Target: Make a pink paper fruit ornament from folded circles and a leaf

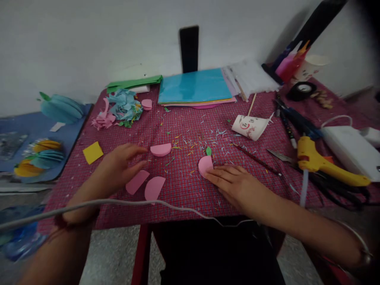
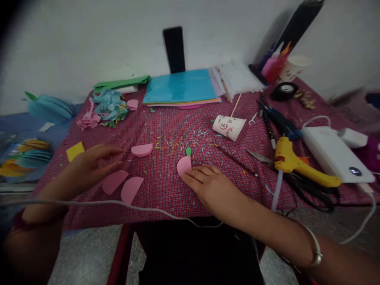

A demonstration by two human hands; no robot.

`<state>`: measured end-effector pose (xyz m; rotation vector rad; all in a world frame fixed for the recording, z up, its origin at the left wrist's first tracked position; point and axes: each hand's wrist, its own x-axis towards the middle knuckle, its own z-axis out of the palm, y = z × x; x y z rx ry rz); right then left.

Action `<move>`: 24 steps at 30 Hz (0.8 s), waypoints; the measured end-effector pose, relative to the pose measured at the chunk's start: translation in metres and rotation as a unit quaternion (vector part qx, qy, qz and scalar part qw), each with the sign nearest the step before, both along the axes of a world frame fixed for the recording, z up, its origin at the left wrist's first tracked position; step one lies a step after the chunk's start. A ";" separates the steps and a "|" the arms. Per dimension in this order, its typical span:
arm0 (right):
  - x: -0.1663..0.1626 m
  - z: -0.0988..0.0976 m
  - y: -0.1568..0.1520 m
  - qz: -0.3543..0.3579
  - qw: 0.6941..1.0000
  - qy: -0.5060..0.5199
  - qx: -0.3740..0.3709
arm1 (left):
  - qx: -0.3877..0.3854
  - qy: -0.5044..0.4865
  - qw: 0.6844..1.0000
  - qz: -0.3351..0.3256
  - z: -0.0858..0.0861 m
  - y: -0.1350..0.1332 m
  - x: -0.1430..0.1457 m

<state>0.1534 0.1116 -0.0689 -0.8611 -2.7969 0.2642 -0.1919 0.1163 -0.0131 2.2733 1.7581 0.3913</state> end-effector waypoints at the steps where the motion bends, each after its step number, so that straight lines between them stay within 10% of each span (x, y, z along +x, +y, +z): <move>1: 0.000 0.000 0.000 0.002 1.000 -0.001 0.000 | 0.004 0.015 1.000 0.011 -0.001 -0.014 0.005; 10: 0.001 0.002 -0.002 0.013 1.000 -0.001 0.014 | 0.060 0.068 0.994 0.067 -0.048 -0.086 0.041; 24: 0.006 0.013 -0.002 -0.009 0.999 0.040 -0.022 | 0.136 0.126 0.983 0.000 -0.047 -0.092 0.063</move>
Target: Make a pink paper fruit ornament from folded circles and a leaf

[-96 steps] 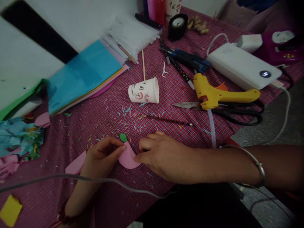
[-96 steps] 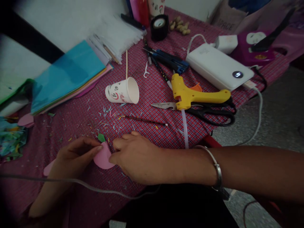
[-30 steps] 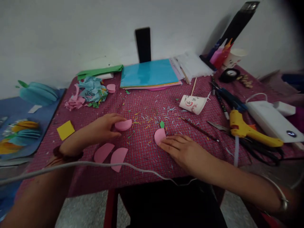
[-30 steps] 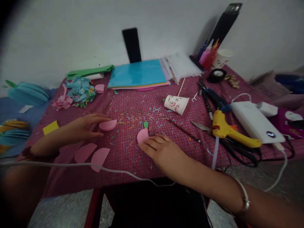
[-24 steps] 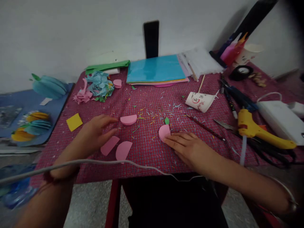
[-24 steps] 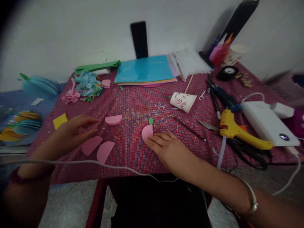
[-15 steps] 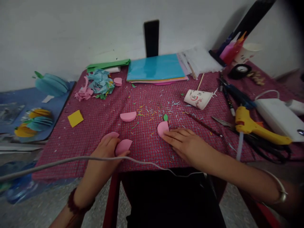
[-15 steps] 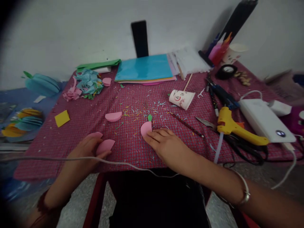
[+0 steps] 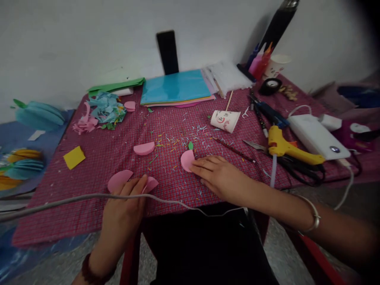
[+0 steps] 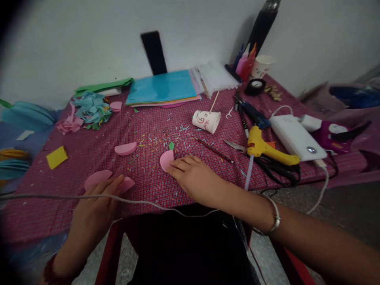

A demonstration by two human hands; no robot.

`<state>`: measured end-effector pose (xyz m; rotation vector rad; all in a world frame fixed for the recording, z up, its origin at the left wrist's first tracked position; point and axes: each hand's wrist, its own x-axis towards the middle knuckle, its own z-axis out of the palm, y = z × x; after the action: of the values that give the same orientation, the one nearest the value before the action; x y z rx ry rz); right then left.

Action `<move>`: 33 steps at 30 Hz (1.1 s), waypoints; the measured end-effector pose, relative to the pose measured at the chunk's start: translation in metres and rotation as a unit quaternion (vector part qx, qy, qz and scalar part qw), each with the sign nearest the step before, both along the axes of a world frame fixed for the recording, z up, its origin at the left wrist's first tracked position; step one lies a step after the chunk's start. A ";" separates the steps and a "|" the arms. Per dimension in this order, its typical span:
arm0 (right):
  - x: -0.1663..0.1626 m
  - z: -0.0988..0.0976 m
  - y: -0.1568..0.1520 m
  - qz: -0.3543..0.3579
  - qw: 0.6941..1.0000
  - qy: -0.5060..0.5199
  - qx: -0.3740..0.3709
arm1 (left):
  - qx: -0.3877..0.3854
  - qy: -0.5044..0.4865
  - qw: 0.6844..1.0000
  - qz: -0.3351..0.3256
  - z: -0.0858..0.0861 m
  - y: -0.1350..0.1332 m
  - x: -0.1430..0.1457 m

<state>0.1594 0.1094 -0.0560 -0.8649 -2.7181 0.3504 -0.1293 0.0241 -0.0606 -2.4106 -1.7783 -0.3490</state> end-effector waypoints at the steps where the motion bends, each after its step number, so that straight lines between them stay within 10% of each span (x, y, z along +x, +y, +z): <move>1: 0.000 0.003 0.000 -0.011 1.000 0.025 -0.016 | 0.003 -0.018 1.000 -0.021 0.004 0.004 0.002; 5: -0.005 0.011 -0.001 -0.059 0.966 0.191 -0.162 | 0.021 -0.106 0.990 -0.088 0.021 0.029 0.031; 10: -0.013 0.017 -0.003 -0.080 0.849 0.361 -0.378 | 0.028 -0.269 0.948 -0.169 0.029 0.068 0.086; 15: -0.007 0.016 0.006 -0.157 0.799 0.367 -0.450 | -0.048 -0.375 0.919 -0.116 0.029 0.091 0.109; 25: 0.003 0.022 0.020 -0.142 0.946 0.243 -0.161 | -0.117 -0.376 0.902 -0.177 0.031 0.110 0.081; 33: -0.004 0.023 0.017 -0.020 0.984 0.147 -0.100 | -0.281 -0.309 0.878 -0.233 0.020 0.124 0.058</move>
<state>0.1555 0.1265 -0.0325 -0.8422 -2.4183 0.6946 -0.0711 0.1478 -0.0409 -3.4672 -1.6175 -0.8367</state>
